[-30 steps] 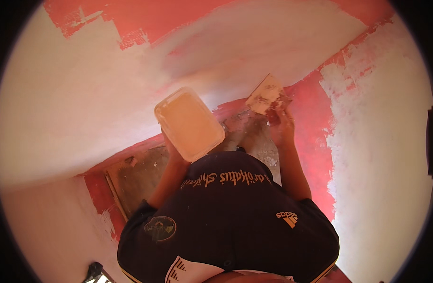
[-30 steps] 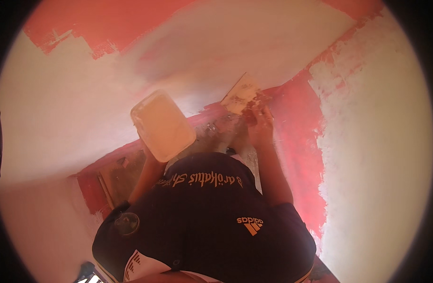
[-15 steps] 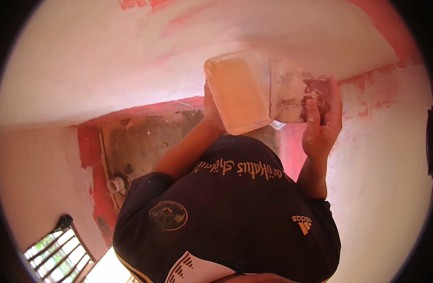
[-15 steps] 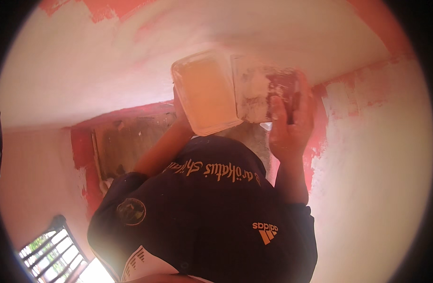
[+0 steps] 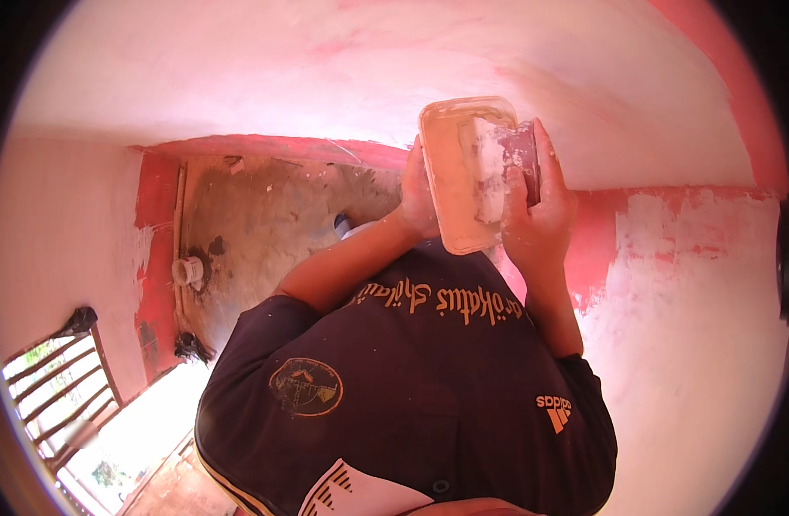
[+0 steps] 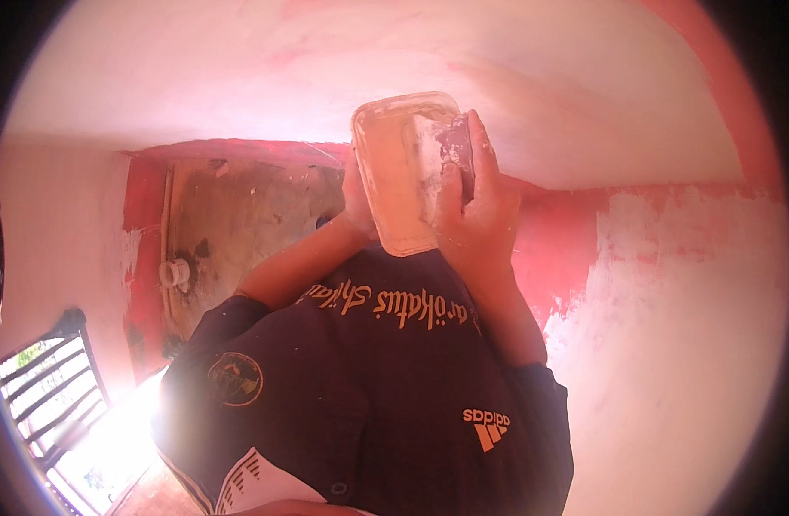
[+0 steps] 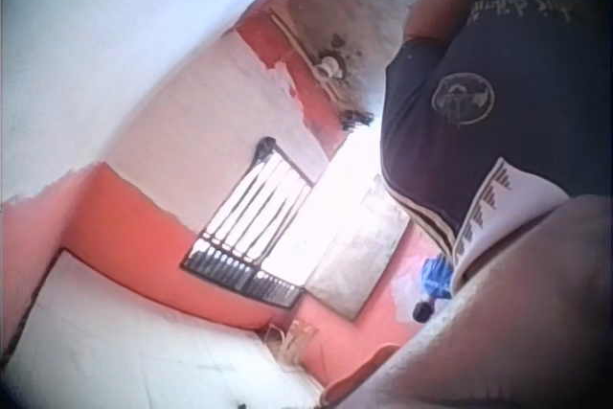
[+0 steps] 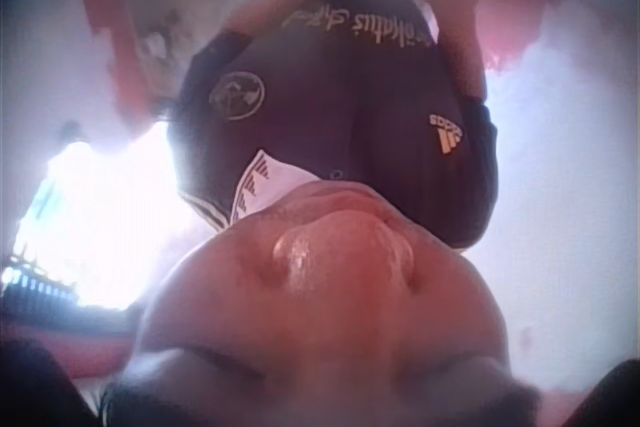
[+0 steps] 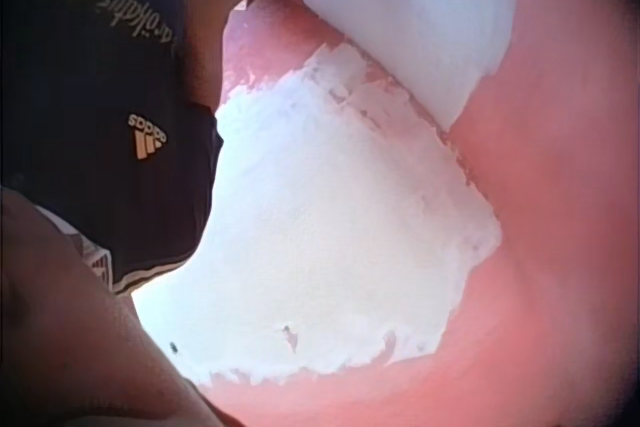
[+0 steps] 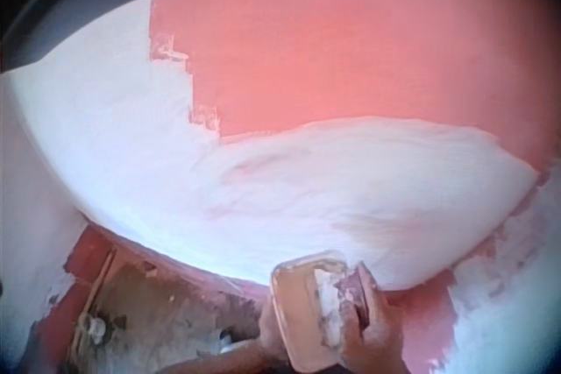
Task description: The person applies plaster to the corner and upper section of a room using a putty knife, repeatedly taking plaster from a plastic container.
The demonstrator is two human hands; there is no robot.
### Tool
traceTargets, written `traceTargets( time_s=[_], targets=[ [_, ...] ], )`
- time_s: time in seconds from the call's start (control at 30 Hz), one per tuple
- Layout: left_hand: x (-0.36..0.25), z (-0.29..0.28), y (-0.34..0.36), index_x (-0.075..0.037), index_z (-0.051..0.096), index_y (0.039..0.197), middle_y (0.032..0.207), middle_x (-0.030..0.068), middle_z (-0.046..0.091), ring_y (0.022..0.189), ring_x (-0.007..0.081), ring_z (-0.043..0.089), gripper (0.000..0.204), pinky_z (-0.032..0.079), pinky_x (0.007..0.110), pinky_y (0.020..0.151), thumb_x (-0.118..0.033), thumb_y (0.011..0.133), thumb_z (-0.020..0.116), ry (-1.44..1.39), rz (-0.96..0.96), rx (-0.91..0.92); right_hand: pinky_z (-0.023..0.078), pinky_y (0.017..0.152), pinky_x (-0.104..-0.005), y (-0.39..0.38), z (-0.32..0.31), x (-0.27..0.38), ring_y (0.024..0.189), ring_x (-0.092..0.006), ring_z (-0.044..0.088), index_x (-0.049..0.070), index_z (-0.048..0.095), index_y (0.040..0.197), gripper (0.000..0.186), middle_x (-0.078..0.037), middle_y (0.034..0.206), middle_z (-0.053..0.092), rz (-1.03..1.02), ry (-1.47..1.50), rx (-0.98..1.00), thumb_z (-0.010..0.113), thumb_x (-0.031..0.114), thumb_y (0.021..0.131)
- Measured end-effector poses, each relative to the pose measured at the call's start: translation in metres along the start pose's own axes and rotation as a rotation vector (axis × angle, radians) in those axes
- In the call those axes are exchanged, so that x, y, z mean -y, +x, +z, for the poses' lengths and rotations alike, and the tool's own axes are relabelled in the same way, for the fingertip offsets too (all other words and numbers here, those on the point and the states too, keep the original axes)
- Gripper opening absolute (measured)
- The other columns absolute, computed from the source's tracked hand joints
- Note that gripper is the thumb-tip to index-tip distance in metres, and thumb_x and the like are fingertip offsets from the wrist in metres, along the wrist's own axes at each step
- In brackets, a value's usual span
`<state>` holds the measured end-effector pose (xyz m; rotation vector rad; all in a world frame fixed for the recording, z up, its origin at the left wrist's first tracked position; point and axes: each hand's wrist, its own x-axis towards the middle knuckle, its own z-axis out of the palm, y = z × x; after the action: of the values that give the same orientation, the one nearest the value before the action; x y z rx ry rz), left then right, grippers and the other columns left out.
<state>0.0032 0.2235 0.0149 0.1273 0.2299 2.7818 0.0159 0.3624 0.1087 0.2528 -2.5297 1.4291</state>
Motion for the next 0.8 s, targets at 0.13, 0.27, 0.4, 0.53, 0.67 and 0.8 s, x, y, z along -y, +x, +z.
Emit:
traceTargets(
  time_s=[0.13, 0.27, 0.4, 0.53, 0.67, 0.8],
  targets=[
    [0.014, -0.003, 0.013, -0.009, 0.042, 0.144, 0.138, 0.0121, 0.053, 0.124, 0.0292, 0.054, 0.074, 0.044, 0.046, 0.106, -0.065, 0.098, 0.028, 0.085, 0.035, -0.09, 0.054, 0.081, -0.037, 0.015, 0.0, -0.03, 0.091, -0.031, 0.071, -0.001, 0.049, 0.139, 0.049, -0.024, 0.104, 0.069, -0.172, -0.042, -0.018, 0.054, 0.008, 0.091],
    [0.016, -0.006, 0.016, -0.009, 0.043, 0.144, 0.137, 0.0119, 0.054, 0.124, 0.0285, 0.055, 0.074, 0.044, 0.046, 0.106, -0.065, 0.098, 0.027, 0.052, 0.009, -0.043, 0.055, 0.081, -0.0373, 0.018, -0.002, -0.024, 0.092, -0.0305, 0.072, -0.001, 0.05, 0.139, 0.05, -0.024, 0.105, 0.069, -0.028, 0.078, 0.064, 0.054, 0.009, 0.091],
    [0.017, -0.008, 0.018, -0.01, 0.045, 0.142, 0.134, 0.0111, 0.056, 0.121, 0.0274, 0.057, 0.073, 0.046, 0.045, 0.105, -0.065, 0.099, 0.027, 0.083, 0.036, -0.102, 0.055, 0.078, -0.0359, 0.024, 0.004, -0.04, 0.085, -0.0281, 0.072, 0.001, 0.051, 0.139, 0.049, -0.023, 0.099, 0.07, -0.094, 0.155, 0.047, 0.054, 0.01, 0.091],
    [0.018, -0.009, 0.02, -0.01, 0.046, 0.141, 0.132, 0.0105, 0.058, 0.118, 0.0266, 0.059, 0.071, 0.048, 0.044, 0.102, -0.064, 0.099, 0.027, 0.058, 0.04, -0.118, 0.055, 0.077, -0.0344, 0.027, 0.003, -0.035, 0.083, -0.0269, 0.072, 0.001, 0.051, 0.139, 0.05, -0.021, 0.095, 0.07, -0.008, 0.215, 0.116, 0.055, 0.011, 0.09],
    [0.019, -0.009, 0.027, -0.01, 0.047, 0.14, 0.13, 0.0102, 0.059, 0.115, 0.0257, 0.06, 0.071, 0.049, 0.042, 0.101, -0.065, 0.099, 0.025, 0.143, 0.076, -0.123, 0.054, 0.079, -0.0339, 0.03, 0.005, -0.038, 0.087, -0.0272, 0.072, 0.001, 0.05, 0.14, 0.051, -0.021, 0.097, 0.071, -0.012, 0.209, 0.162, 0.055, 0.011, 0.09],
    [0.011, -0.011, 0.027, -0.01, 0.044, 0.142, 0.132, 0.0117, 0.058, 0.117, 0.0273, 0.06, 0.078, 0.048, 0.044, 0.102, -0.069, 0.098, 0.022, 0.122, 0.023, -0.075, 0.053, 0.087, -0.0333, 0.03, 0.013, -0.035, 0.1, -0.0251, 0.07, -0.003, 0.048, 0.14, 0.052, -0.023, 0.11, 0.069, -0.023, 0.318, 0.137, 0.055, 0.008, 0.091]
  ],
)
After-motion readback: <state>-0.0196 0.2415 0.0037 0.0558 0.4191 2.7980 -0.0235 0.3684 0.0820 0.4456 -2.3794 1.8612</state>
